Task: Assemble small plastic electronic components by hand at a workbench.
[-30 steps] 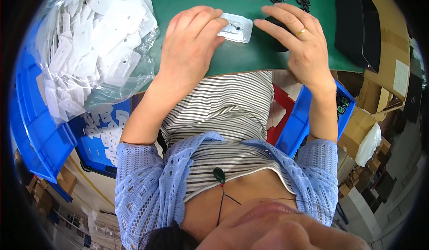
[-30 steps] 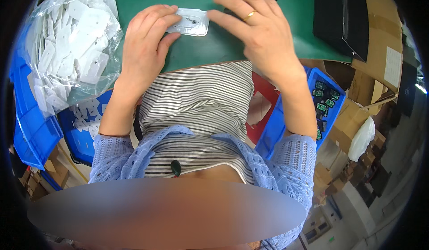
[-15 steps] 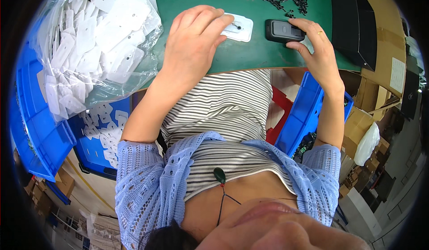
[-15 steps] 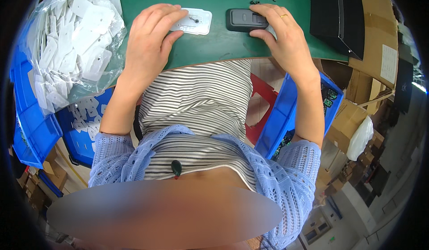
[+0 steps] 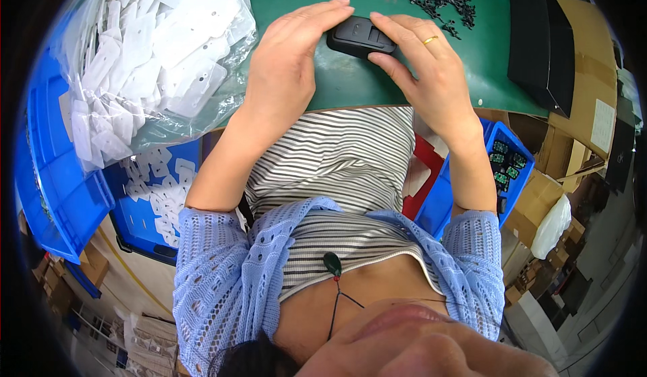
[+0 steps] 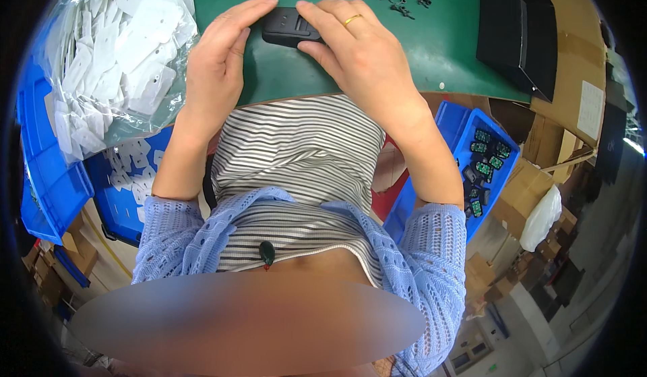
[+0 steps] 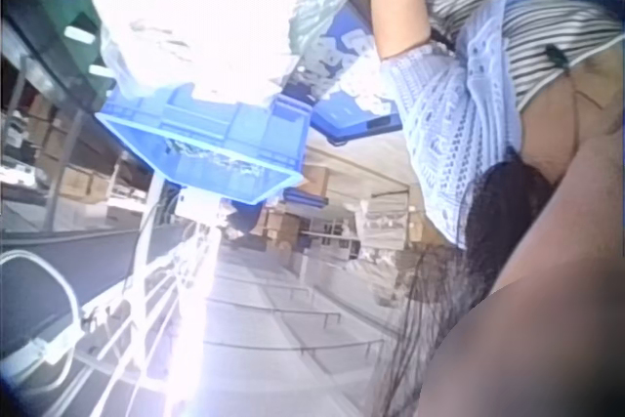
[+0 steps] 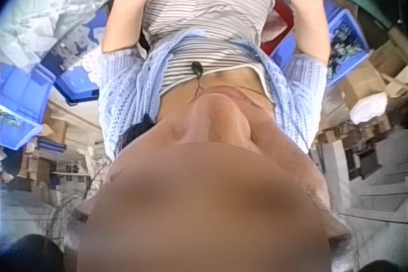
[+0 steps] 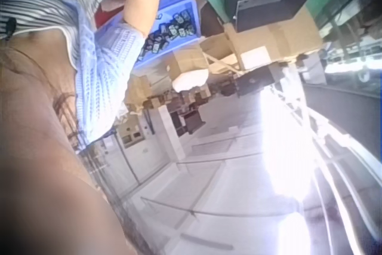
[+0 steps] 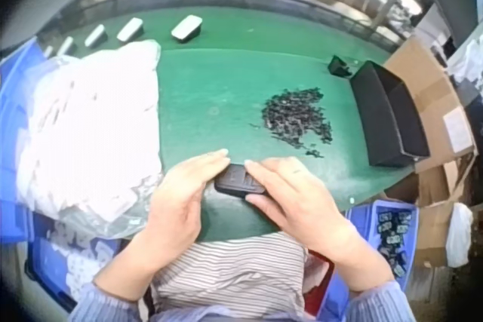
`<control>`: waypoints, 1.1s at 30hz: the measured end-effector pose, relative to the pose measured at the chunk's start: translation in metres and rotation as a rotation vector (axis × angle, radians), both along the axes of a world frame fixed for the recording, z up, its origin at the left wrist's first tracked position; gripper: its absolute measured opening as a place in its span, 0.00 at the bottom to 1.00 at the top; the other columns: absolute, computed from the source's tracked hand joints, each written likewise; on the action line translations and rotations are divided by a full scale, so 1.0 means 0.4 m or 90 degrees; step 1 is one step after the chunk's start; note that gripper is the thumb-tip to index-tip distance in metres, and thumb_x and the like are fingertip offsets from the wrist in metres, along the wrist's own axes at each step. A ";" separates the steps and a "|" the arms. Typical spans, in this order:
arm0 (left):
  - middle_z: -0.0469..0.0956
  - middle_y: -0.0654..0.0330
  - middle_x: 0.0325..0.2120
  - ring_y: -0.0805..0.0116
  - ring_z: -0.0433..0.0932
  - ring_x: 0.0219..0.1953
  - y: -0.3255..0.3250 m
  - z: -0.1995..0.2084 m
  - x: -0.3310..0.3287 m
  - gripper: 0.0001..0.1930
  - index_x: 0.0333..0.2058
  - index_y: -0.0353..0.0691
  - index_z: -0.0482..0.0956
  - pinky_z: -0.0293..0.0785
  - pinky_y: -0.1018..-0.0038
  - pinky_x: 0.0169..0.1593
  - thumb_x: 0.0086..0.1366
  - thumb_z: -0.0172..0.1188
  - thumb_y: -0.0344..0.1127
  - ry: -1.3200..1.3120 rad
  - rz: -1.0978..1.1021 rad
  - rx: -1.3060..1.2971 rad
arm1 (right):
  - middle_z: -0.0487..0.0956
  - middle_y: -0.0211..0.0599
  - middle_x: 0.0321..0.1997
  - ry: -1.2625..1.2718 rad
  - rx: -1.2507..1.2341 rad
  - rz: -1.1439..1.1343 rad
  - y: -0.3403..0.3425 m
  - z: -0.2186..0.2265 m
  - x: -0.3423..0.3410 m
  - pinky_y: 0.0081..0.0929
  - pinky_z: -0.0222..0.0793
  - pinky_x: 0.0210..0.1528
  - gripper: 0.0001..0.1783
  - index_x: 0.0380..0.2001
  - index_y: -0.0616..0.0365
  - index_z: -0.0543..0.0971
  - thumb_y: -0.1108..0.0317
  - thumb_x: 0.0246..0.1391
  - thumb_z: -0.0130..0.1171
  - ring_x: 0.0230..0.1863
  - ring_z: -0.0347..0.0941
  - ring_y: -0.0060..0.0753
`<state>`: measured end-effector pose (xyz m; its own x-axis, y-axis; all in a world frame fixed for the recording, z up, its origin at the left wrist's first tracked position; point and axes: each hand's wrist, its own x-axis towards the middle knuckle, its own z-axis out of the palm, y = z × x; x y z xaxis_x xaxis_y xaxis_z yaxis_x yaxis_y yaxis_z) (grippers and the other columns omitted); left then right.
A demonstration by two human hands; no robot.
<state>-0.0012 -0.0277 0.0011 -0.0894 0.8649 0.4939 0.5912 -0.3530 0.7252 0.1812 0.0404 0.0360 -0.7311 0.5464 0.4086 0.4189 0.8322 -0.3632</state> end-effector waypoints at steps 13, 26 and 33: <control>0.71 0.65 0.51 0.67 0.71 0.52 -0.033 0.033 -0.030 0.24 0.50 0.46 0.72 0.65 0.69 0.53 0.51 0.56 0.29 0.397 -0.049 -0.038 | 0.71 0.29 0.33 -0.101 0.013 -0.028 -0.016 0.016 -0.006 0.28 0.72 0.33 0.22 0.43 0.51 0.75 0.66 0.40 0.62 0.37 0.69 0.32; 0.76 0.56 0.41 0.58 0.74 0.40 0.066 0.014 -0.014 0.23 0.46 0.39 0.73 0.72 0.69 0.41 0.49 0.64 0.33 0.274 -0.002 0.079 | 0.74 0.32 0.43 0.081 -0.469 -0.037 0.065 0.000 -0.003 0.19 0.69 0.39 0.19 0.50 0.53 0.74 0.64 0.53 0.57 0.35 0.71 0.21; 0.76 0.62 0.23 0.80 0.71 0.22 0.043 0.083 0.003 0.16 0.40 0.29 0.74 0.67 0.84 0.30 0.62 0.55 0.39 -0.349 -0.102 -0.369 | 0.74 0.33 0.42 0.423 -0.681 -0.008 0.017 -0.001 -0.024 0.19 0.67 0.41 0.23 0.53 0.60 0.69 0.57 0.59 0.49 0.34 0.70 0.22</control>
<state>-0.0001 -0.0107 0.0343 -0.0424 0.9924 -0.1151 0.0728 0.1180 0.9903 0.1715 0.0470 0.0356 -0.5465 0.8363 0.0438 -0.0977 -0.0117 -0.9951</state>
